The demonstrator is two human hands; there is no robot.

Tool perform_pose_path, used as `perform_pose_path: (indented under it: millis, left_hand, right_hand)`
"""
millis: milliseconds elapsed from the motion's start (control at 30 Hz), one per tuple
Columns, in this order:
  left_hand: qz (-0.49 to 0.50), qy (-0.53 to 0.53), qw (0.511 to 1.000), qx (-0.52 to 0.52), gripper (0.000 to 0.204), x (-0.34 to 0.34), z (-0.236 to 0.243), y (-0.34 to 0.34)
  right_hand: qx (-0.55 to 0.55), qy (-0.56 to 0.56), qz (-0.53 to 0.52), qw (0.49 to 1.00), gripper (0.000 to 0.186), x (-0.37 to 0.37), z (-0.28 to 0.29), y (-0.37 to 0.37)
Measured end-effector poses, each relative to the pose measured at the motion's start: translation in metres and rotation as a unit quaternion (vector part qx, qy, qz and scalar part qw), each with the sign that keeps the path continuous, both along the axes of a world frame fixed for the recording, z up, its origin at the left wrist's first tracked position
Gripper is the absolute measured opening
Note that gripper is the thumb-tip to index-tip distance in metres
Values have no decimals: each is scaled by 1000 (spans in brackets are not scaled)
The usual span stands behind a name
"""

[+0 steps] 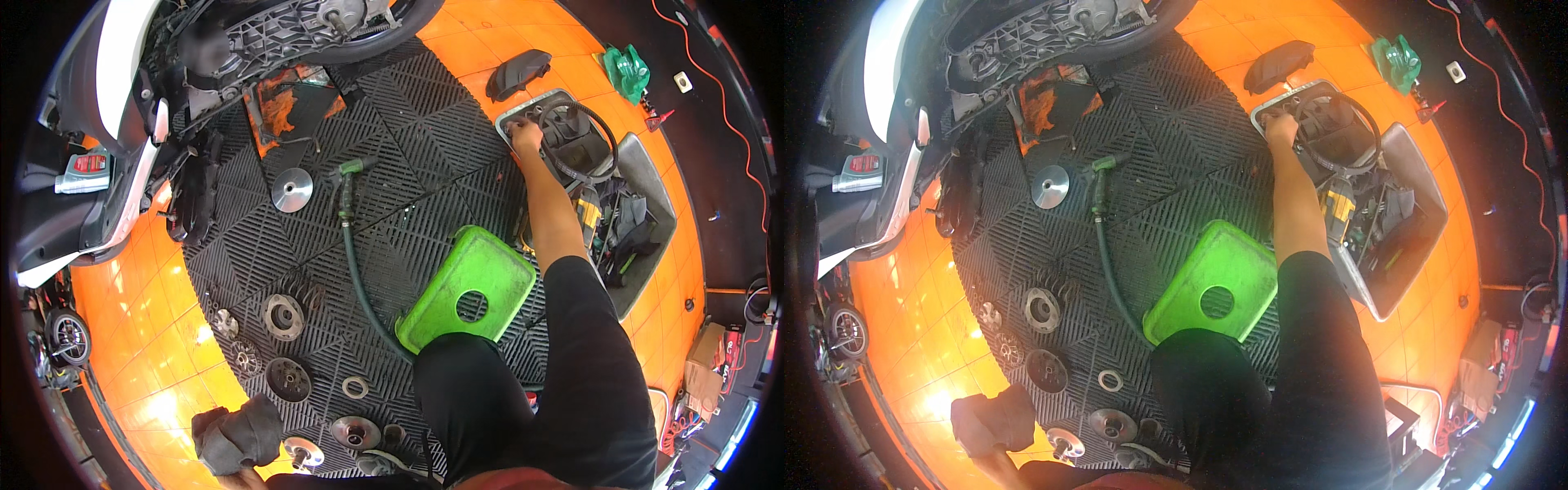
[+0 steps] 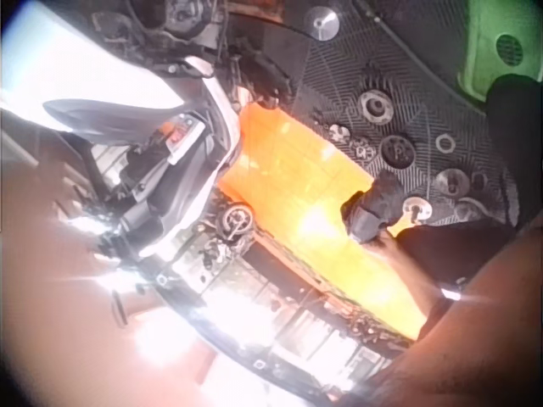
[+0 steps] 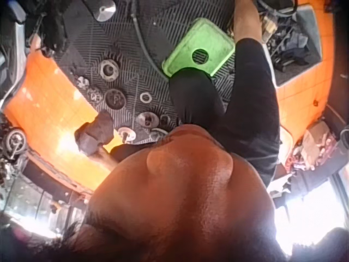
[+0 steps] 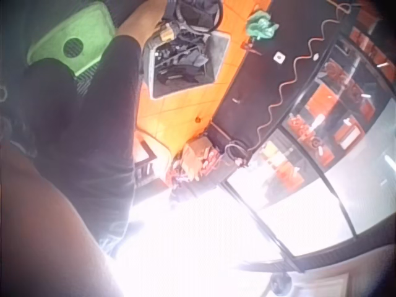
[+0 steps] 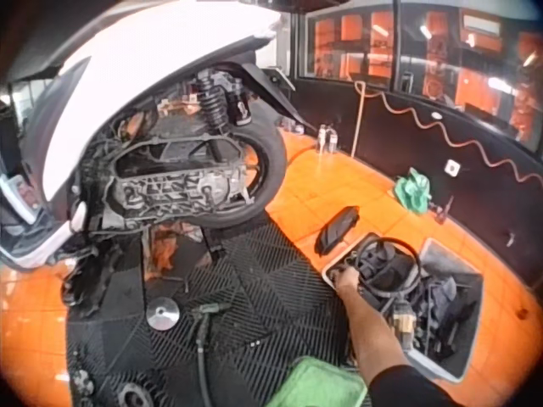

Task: The person sits on the floor and cleans a circular metal motorcycle part using a grey cloth. They then use a screwdriver to scrape the surface of the part and another similar metal component, removing residue.

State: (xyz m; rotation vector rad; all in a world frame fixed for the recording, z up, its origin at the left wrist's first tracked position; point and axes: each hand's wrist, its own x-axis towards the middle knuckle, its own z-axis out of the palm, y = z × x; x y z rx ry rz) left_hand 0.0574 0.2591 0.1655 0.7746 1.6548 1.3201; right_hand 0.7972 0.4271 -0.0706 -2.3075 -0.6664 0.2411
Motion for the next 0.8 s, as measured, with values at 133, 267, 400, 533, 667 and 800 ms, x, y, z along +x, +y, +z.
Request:
perform_pose_path:
  millis: [133,267,400,533,667,800]
  left_hand:
    - [-5,-7,1000,-3,52,6,-11,8]
    - [-6,-1,1000,-2,52,12,-13,12]
    - [2,4,1000,-2,52,11,-12,11]
    - [7,-2,1000,4,52,6,-14,3]
    - [18,6,1000,9,52,4,-16,6]
    - [21,6,1000,9,52,4,-15,7]
  right_hand:
    - [24,96,46,994,35,31,-17,7]
    - [16,46,63,997,36,26,-5,4]
    - [-52,8,55,997,37,24,-13,8]
    - [-162,-27,106,981,34,34,-9,13]
    - [-216,-58,176,959,28,49,-21,23]
    - [-224,-104,218,944,26,56,-35,24]
